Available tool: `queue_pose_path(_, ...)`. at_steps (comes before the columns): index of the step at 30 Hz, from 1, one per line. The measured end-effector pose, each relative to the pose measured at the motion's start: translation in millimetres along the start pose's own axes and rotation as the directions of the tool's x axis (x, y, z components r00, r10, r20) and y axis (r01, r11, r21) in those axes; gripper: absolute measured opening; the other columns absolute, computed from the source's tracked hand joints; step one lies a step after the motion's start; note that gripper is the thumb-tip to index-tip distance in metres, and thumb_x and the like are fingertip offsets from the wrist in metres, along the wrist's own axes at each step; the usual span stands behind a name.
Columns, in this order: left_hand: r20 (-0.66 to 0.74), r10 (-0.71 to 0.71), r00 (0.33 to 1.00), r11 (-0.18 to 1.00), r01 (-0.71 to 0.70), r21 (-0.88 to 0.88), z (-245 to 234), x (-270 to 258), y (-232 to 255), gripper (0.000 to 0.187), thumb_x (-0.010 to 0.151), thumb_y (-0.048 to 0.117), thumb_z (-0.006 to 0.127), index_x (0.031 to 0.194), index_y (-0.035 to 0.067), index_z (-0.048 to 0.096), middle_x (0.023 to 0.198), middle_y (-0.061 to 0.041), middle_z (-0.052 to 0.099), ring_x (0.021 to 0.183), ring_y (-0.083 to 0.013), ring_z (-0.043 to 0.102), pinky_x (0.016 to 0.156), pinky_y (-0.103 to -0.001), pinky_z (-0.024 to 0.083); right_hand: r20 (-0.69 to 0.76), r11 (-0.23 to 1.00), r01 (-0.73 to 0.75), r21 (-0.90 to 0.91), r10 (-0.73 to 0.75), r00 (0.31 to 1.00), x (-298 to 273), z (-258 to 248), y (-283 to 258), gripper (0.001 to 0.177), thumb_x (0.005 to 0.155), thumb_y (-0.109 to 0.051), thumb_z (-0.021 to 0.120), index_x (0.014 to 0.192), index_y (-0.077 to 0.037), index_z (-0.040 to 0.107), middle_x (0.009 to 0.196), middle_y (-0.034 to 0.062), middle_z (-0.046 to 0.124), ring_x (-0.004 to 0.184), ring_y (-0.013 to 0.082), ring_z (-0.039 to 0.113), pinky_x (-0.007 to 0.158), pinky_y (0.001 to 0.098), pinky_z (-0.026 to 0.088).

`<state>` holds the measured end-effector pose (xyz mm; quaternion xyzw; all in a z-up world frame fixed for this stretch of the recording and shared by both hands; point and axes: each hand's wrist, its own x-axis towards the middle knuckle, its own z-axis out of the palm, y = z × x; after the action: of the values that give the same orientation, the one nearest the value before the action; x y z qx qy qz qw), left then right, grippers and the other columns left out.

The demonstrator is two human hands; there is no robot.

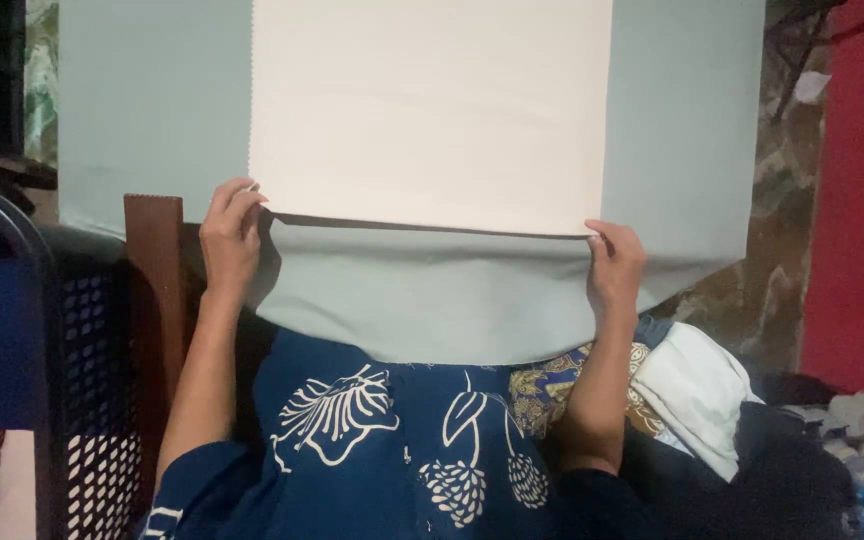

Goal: The person folds a light-colored cloth, a white towel, and a dark garment on a table. Each item is smoothed and folded into a compact rectangle, then placed into a black plastic basket. The person repeats this process for multiple items.

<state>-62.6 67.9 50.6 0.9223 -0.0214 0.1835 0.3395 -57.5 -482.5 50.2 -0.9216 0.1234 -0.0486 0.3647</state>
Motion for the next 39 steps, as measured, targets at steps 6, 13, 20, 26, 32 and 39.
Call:
queue_pose_path(6,-0.043,-0.078,0.996,0.962,0.064,-0.265,7,10,-10,0.027,0.100,-0.021,0.066,0.108,0.004,0.075,0.102,-0.014,0.073,0.095,-0.0355,0.072,0.082,-0.043,0.060,-0.040,0.989,0.050,0.140,-0.045,0.998,7,-4,5,0.016,0.098,-0.002,0.068,0.105,-0.013,0.077,0.081,0.0071,0.069,0.076,0.0168,0.063,0.077,0.0367,0.055)
queue_pose_path(13,-0.009,0.088,0.996,0.995,-0.088,-0.047,8,21,-13,0.033,0.089,-0.022,0.078,0.103,0.008,0.077,0.101,-0.006,0.069,0.092,-0.0281,0.071,0.076,-0.039,0.062,-0.095,0.985,0.132,0.110,-0.121,0.988,24,-3,15,0.033,0.076,0.005,0.077,0.106,-0.010,0.077,0.091,0.0097,0.063,0.084,0.0228,0.065,0.085,0.0347,0.057)
queue_pose_path(20,-0.156,0.255,0.954,0.966,-0.259,-0.006,-21,40,6,0.033,0.089,-0.026,0.071,0.106,0.001,0.079,0.104,-0.014,0.069,0.094,-0.0315,0.067,0.078,-0.040,0.057,-0.360,0.933,0.351,0.076,-0.302,0.883,28,-37,-33,0.018,0.090,0.001,0.083,0.090,-0.015,0.074,0.094,0.0044,0.066,0.089,0.0220,0.060,0.082,0.0340,0.051)
queue_pose_path(26,-0.174,0.310,0.935,0.941,-0.328,-0.085,-56,22,32,0.035,0.093,-0.030,0.058,0.108,-0.007,0.079,0.108,-0.023,0.072,0.098,-0.0382,0.066,0.088,-0.044,0.051,-0.326,0.862,0.507,-0.019,-0.485,0.811,5,-66,-18,0.028,0.087,0.019,0.071,0.097,-0.007,0.073,0.104,0.0132,0.071,0.103,0.0285,0.065,0.094,0.0423,0.052)
queue_pose_path(32,0.066,0.205,0.977,0.978,-0.201,-0.057,-83,-21,33,0.037,0.087,-0.020,0.064,0.112,0.002,0.079,0.112,-0.014,0.075,0.107,-0.0354,0.063,0.101,-0.046,0.050,-0.103,0.953,0.291,0.081,-0.283,0.954,-50,-74,4,0.030,0.085,0.016,0.076,0.102,-0.008,0.073,0.116,0.0123,0.073,0.113,0.0254,0.066,0.099,0.0400,0.056)
queue_pose_path(39,0.160,-0.042,0.986,0.981,0.071,-0.178,-74,-21,35,0.027,0.093,-0.005,0.056,0.109,0.003,0.077,0.112,-0.010,0.075,0.111,-0.0271,0.070,0.121,-0.053,0.048,0.122,0.906,-0.345,0.245,0.324,0.938,-56,-77,-66,0.025,0.081,0.000,0.070,0.098,-0.018,0.073,0.119,0.0012,0.076,0.120,0.0201,0.066,0.099,0.0422,0.060)
